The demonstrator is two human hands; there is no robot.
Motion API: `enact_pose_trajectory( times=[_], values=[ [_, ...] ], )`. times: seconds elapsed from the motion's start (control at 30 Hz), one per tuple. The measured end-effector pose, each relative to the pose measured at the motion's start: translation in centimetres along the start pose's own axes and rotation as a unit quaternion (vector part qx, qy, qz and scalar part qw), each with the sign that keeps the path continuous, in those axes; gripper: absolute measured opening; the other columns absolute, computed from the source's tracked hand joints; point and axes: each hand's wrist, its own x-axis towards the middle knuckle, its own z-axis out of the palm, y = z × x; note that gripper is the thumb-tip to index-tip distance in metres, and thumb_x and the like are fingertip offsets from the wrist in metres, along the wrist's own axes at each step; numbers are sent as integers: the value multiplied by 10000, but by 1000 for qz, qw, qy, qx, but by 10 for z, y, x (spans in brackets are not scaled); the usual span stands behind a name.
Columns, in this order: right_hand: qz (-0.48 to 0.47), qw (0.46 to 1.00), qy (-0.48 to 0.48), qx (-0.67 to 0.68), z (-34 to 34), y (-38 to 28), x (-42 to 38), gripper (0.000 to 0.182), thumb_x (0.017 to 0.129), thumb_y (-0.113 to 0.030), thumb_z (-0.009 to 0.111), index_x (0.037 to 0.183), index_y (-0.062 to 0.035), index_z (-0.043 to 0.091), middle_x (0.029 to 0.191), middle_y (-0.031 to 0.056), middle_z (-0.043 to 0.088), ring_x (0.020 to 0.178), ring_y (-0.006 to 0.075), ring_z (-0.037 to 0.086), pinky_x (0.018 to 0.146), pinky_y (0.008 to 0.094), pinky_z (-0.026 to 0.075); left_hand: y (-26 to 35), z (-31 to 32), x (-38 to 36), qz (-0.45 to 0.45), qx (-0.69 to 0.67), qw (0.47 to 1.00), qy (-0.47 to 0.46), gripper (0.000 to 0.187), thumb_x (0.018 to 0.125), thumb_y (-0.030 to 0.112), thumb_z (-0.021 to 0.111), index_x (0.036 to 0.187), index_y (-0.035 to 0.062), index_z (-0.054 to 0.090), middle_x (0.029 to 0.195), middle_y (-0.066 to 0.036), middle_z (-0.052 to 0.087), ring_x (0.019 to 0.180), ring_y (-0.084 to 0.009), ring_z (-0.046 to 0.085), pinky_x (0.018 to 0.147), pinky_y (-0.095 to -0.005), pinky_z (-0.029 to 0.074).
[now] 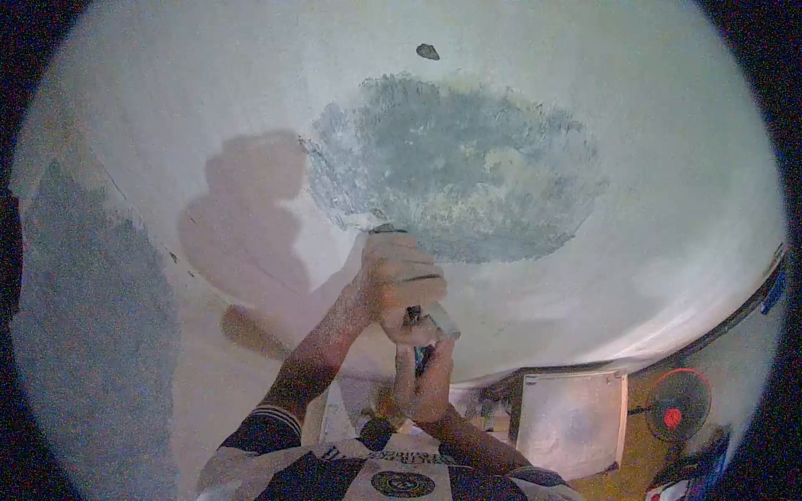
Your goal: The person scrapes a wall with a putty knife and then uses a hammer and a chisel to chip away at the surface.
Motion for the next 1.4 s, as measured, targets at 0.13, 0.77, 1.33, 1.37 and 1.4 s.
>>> enact_pose_trajectory(
  times=[0.13,0.77,1.33,1.37,1.4],
  values=[
    [-40,999,10,-30,1,-6,7,407,1026,-96,457,1357,18,248,1037,83,446,819,105,458,668,242,416,-2,2,-4,-13,-4,1000,4,254,539,328,687,677,142,584,592,-6,503,539,-222,522,512,-375,398],
    [28,996,-6,81,6,-32,22,292,1035,-163,482,1242,-64,301,812,1,447,627,51,417,545,220,344,-5,-19,-3,-49,25,998,-8,313,566,368,723,717,122,601,623,-34,530,560,-256,538,532,-402,419],
    [132,979,-19,156,24,-43,22,373,1005,-165,549,1316,-57,374,894,26,526,733,70,489,604,247,412,7,-43,-6,-113,15,993,-8,248,613,300,740,722,105,631,642,-67,561,605,-299,564,581,-434,442],
    [119,983,-12,142,25,-41,23,352,1007,-169,543,1300,-59,383,845,11,505,670,59,452,555,239,367,8,-42,-6,-98,19,995,16,240,654,286,741,739,86,639,657,-83,563,620,-292,573,611,-435,458],
    [108,986,-5,126,26,-42,26,331,1008,-173,537,1284,-61,393,795,-4,484,607,48,415,506,231,322,7,-43,-7,-98,15,995,1,233,675,275,739,757,80,642,670,-84,570,634,-288,581,625,-428,465]
  ],
)
